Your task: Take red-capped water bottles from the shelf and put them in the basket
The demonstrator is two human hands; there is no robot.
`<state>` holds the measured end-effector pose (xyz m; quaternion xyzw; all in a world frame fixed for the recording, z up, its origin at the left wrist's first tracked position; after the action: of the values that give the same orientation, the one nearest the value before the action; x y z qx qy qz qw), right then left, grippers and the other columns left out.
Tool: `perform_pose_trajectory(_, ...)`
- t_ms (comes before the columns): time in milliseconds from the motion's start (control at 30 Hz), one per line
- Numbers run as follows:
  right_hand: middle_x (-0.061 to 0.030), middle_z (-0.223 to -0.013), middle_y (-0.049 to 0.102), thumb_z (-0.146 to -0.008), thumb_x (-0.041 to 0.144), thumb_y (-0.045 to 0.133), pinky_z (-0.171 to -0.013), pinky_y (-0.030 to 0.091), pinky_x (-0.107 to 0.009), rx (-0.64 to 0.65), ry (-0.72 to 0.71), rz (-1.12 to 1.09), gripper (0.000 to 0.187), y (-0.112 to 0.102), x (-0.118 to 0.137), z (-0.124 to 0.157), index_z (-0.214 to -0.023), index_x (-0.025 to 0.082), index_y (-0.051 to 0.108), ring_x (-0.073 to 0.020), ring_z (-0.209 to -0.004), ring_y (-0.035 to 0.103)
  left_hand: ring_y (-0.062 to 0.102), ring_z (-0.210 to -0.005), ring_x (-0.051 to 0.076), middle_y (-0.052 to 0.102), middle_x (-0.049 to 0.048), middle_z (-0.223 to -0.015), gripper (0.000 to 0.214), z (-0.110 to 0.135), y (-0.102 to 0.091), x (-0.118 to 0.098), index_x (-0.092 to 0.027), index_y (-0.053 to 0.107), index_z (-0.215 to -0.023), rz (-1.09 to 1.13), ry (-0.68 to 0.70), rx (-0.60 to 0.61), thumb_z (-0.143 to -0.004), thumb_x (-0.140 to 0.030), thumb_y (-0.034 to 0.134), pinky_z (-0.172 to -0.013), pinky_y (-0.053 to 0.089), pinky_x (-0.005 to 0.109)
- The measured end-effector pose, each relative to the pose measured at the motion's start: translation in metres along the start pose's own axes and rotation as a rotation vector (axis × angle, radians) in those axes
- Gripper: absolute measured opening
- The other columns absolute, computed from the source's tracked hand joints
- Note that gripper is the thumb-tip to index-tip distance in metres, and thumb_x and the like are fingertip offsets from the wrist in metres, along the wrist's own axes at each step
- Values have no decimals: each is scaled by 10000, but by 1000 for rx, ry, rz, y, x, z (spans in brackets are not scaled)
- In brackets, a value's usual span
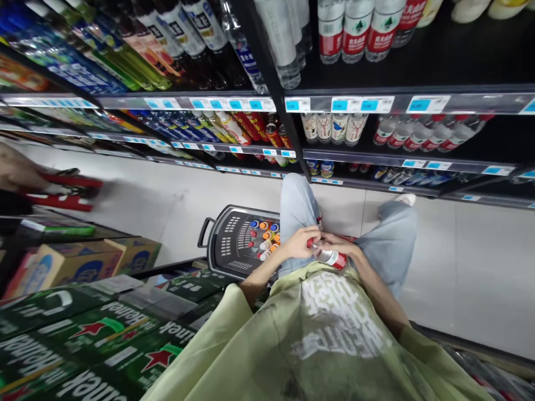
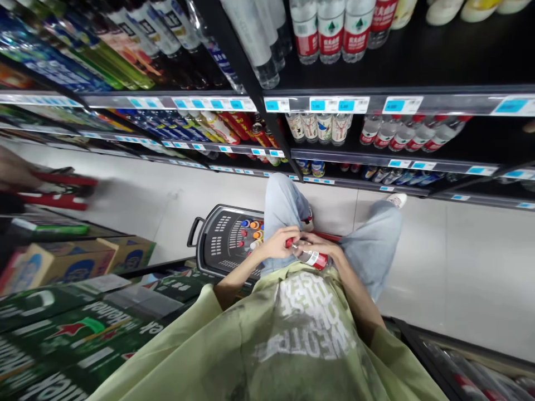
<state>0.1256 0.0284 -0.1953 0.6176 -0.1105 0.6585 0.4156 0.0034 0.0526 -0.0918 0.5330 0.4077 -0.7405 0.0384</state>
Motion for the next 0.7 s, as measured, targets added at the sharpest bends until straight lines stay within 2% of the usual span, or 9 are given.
perform_pose_trajectory(67, -59, -1086, 753, -842, 574, 801, -845, 618, -365, -52, -3, 63, 415, -7, 1, 0, -1104, 259, 729, -273, -1019, 708, 440, -726, 167, 457, -7, -792, 249, 14, -11, -1, -222, 381, -742, 42, -39, -61, -624, -136, 583, -674, 358, 297)
perform_pose_trajectory(167, -68, -1094, 739, -864, 623, 763, -749, 622, -352, -92, 80, 32, 450, -10, -3, 1, -1117, 255, 713, -270, -974, 723, 409, -709, 164, 438, -9, -768, 241, 36, -37, 0, -219, 375, -723, 104, -106, -223, -583, -143, 556, -659, 306, 299)
perform_pose_trajectory(267, -96, -1041, 759, -881, 694, 723, -594, 600, -337, -11, 218, -109, 574, -2, -10, 3, -1217, 238, 631, -254, -805, 748, 402, -701, 161, 442, -12, -752, 234, 62, -72, 9, -212, 386, -693, 164, -179, -432, -546, -159, 559, -661, 291, 302)
perform_pose_trajectory(433, -103, -1030, 790, -889, 683, 737, -613, 625, -316, 60, 250, -164, 598, 4, -6, 5, -1246, 238, 561, -232, -791, 765, 389, -713, 172, 441, -2, -723, 252, 109, -121, 30, -209, 377, -660, 299, -308, -736, -458, -184, 525, -653, 302, 306)
perform_pose_trajectory(600, -111, -1036, 791, -914, 644, 732, -619, 629, -295, 64, 253, -173, 560, 3, -7, 5, -1237, 223, 553, -222, -807, 770, 322, -677, 164, 353, 5, -691, 300, 154, -146, 60, -216, 329, -653, 354, -481, -981, -388, -233, 470, -591, 257, 296)
perform_pose_trajectory(700, -118, -1040, 788, -927, 623, 724, -625, 629, -293, 64, 268, -179, 541, 3, -10, 6, -1240, 216, 552, -220, -808, 771, 305, -654, 151, 341, 1, -698, 308, 180, -152, 85, -219, 320, -679, 256, -634, -1045, -407, -238, 464, -572, 254, 283)
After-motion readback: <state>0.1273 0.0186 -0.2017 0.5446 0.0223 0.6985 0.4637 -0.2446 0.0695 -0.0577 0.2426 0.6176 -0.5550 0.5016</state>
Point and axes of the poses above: each hand's wrist, its own z-axis away from the middle knuckle, its own y-axis out of the palm, x = y × z, the point moved 6 cm from there along -z, towards the middle knuckle
